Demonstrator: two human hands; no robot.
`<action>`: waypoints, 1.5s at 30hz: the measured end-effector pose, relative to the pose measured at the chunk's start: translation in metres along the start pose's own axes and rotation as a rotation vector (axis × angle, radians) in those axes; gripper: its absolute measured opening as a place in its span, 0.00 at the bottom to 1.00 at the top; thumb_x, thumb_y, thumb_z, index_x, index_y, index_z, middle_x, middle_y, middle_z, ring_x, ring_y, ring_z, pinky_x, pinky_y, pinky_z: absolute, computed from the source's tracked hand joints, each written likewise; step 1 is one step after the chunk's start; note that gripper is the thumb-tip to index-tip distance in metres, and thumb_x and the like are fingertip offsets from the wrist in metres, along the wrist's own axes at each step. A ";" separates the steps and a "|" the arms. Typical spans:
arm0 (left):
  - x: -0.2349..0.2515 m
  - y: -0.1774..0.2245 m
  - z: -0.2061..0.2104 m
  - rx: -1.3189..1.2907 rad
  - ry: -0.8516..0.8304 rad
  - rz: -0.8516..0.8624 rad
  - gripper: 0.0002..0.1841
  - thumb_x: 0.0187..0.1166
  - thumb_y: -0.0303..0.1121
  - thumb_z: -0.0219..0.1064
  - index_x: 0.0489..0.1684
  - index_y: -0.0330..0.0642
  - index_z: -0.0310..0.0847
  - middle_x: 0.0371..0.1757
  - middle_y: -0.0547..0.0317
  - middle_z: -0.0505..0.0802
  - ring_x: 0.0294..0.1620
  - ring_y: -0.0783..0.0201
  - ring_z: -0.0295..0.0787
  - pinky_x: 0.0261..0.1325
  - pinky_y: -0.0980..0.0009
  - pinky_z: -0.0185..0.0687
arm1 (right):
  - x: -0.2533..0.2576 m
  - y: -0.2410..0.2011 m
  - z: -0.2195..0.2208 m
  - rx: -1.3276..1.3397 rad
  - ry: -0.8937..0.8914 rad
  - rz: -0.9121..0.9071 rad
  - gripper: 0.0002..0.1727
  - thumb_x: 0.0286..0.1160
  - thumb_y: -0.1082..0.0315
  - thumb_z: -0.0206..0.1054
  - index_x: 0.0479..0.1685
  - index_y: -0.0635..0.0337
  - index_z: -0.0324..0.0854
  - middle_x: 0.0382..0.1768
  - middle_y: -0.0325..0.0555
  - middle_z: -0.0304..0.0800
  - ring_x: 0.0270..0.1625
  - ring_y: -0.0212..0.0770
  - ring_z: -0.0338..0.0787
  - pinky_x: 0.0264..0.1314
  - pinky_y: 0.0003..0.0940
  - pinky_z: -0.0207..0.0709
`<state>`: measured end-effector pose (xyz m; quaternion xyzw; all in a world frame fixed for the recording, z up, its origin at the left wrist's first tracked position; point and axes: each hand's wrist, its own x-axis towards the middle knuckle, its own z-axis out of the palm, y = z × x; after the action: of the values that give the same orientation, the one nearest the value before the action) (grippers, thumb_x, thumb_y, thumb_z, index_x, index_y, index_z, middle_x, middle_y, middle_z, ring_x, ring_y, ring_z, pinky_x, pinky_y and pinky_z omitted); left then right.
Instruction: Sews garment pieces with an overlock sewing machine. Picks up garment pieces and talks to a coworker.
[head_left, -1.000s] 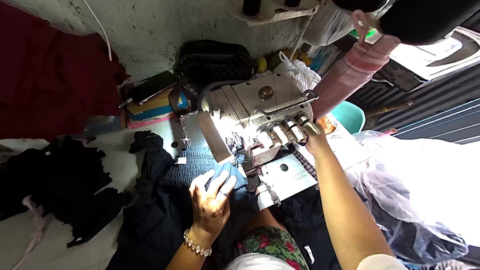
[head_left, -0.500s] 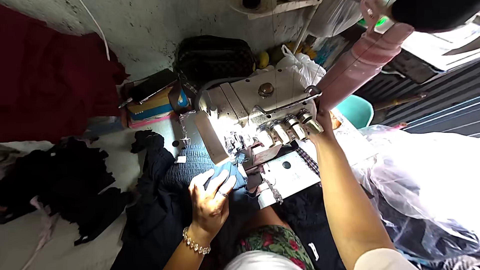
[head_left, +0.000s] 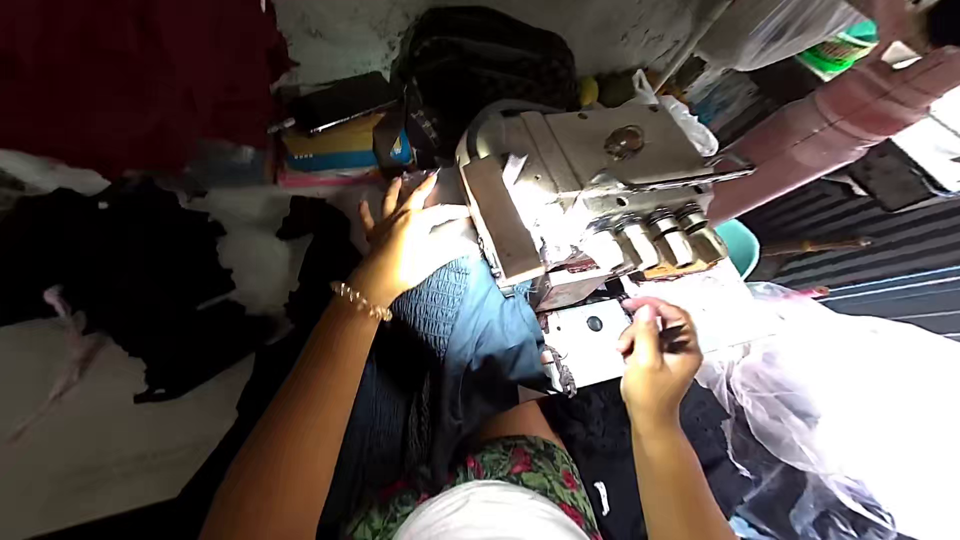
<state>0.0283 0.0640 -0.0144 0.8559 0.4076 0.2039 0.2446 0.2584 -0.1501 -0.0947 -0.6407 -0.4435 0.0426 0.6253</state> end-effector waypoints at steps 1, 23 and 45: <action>0.003 -0.001 0.001 -0.011 -0.017 0.000 0.20 0.73 0.49 0.74 0.64 0.64 0.91 0.88 0.51 0.73 0.94 0.32 0.43 0.78 0.16 0.19 | -0.008 -0.012 0.007 0.010 -0.078 -0.114 0.12 0.88 0.66 0.58 0.54 0.63 0.84 0.49 0.29 0.87 0.31 0.13 0.79 0.32 0.10 0.76; -0.017 0.021 0.000 -0.002 0.060 0.189 0.07 0.71 0.35 0.75 0.36 0.41 0.92 0.34 0.48 0.93 0.41 0.47 0.90 0.49 0.41 0.71 | -0.010 -0.065 0.063 -0.060 -0.477 -0.269 0.12 0.83 0.62 0.67 0.45 0.59 0.93 0.54 0.49 0.93 0.59 0.26 0.90 0.60 0.15 0.81; -0.004 0.017 -0.006 0.259 0.077 0.376 0.18 0.67 0.37 0.71 0.49 0.32 0.88 0.51 0.42 0.93 0.64 0.45 0.86 0.82 0.36 0.50 | 0.007 -0.063 0.063 -0.168 -0.442 -0.279 0.10 0.82 0.60 0.65 0.44 0.51 0.92 0.47 0.37 0.95 0.48 0.25 0.92 0.45 0.20 0.85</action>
<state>0.0325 0.0533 -0.0002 0.9326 0.2726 0.2244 0.0748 0.1919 -0.1088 -0.0513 -0.5983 -0.6551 0.0578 0.4578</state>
